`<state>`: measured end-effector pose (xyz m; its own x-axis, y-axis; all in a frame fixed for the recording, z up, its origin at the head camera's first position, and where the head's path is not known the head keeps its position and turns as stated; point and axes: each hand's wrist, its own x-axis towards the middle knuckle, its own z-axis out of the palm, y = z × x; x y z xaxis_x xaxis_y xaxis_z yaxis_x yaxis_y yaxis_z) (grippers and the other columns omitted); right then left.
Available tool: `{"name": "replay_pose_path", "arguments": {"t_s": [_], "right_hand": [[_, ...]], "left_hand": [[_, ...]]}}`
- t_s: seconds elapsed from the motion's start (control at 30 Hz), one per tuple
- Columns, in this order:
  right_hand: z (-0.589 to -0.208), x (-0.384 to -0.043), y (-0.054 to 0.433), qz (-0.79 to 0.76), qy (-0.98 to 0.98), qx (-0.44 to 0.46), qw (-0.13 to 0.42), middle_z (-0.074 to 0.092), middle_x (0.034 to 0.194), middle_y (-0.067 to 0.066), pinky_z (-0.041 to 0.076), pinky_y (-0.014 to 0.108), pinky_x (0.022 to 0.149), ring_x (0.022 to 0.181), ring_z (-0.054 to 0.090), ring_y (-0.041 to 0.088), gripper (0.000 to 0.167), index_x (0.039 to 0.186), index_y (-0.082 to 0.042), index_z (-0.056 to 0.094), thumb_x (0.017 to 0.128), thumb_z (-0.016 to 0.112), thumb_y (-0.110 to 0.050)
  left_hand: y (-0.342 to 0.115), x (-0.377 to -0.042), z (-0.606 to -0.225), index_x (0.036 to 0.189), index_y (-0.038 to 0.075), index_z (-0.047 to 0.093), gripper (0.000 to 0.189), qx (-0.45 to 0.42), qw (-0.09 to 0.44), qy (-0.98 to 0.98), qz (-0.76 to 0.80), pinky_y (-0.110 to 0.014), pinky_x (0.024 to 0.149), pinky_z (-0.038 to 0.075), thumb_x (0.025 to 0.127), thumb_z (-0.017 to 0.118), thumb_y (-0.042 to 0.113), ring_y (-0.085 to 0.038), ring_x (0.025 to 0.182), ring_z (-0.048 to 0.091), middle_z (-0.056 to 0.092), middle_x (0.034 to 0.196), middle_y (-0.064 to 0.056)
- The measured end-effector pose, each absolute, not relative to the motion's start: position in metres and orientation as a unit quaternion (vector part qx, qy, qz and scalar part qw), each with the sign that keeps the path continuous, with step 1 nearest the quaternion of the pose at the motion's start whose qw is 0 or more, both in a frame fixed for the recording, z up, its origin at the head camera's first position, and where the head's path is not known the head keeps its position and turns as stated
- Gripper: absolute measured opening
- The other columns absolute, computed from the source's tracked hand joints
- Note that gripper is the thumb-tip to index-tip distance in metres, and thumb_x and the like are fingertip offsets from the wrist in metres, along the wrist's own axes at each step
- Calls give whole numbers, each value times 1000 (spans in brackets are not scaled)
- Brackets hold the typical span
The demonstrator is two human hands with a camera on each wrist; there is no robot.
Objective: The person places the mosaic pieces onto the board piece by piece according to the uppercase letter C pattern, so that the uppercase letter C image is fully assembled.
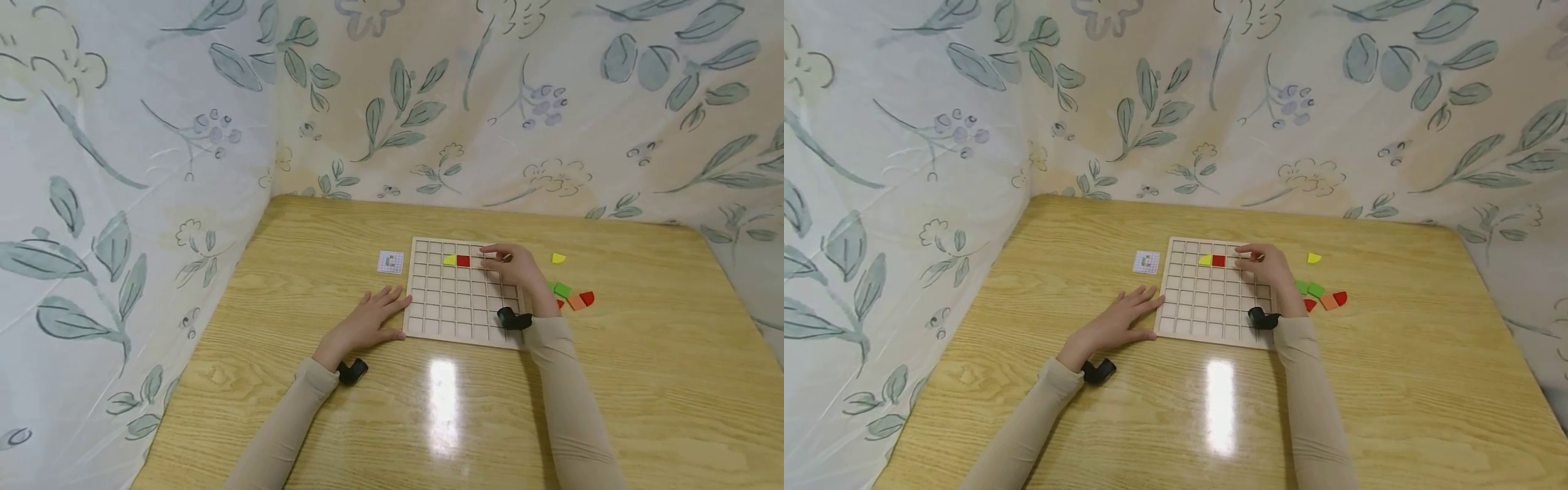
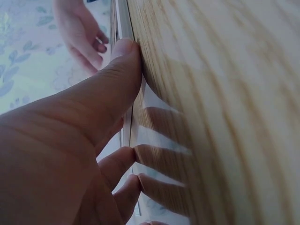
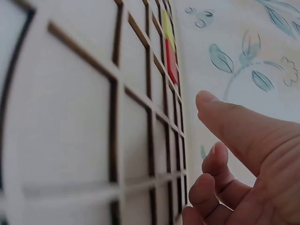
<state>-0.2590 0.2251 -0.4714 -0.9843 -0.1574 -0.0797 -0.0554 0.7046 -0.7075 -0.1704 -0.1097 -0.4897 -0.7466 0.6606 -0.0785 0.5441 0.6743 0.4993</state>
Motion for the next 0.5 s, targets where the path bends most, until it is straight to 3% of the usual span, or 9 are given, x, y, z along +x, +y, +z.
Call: {"name": "replay_pose_path", "arguments": {"t_s": [0.33, 0.5], "right_hand": [[-461, -253, 254, -394, 918, -30, 20, 37, 76, 6, 29, 32, 52, 69, 35, 21, 38, 121, -7, 62, 89, 63, -28], [-460, -253, 272, -391, 920, -10, 22, 35, 80, 7, 27, 32, 59, 72, 33, 21, 41, 124, -8, 60, 90, 61, -32]], "left_hand": [[-108, -172, -488, 148, 18, 25, 71, 329, 130, 907, 228, -57, 112, 5, 89, 57, 43, -29, 143, 8, 16, 155, -9], [-107, -173, -488, 148, 19, 25, 72, 326, 133, 908, 228, -56, 112, 5, 89, 57, 43, -28, 143, 8, 16, 155, -9]]}}
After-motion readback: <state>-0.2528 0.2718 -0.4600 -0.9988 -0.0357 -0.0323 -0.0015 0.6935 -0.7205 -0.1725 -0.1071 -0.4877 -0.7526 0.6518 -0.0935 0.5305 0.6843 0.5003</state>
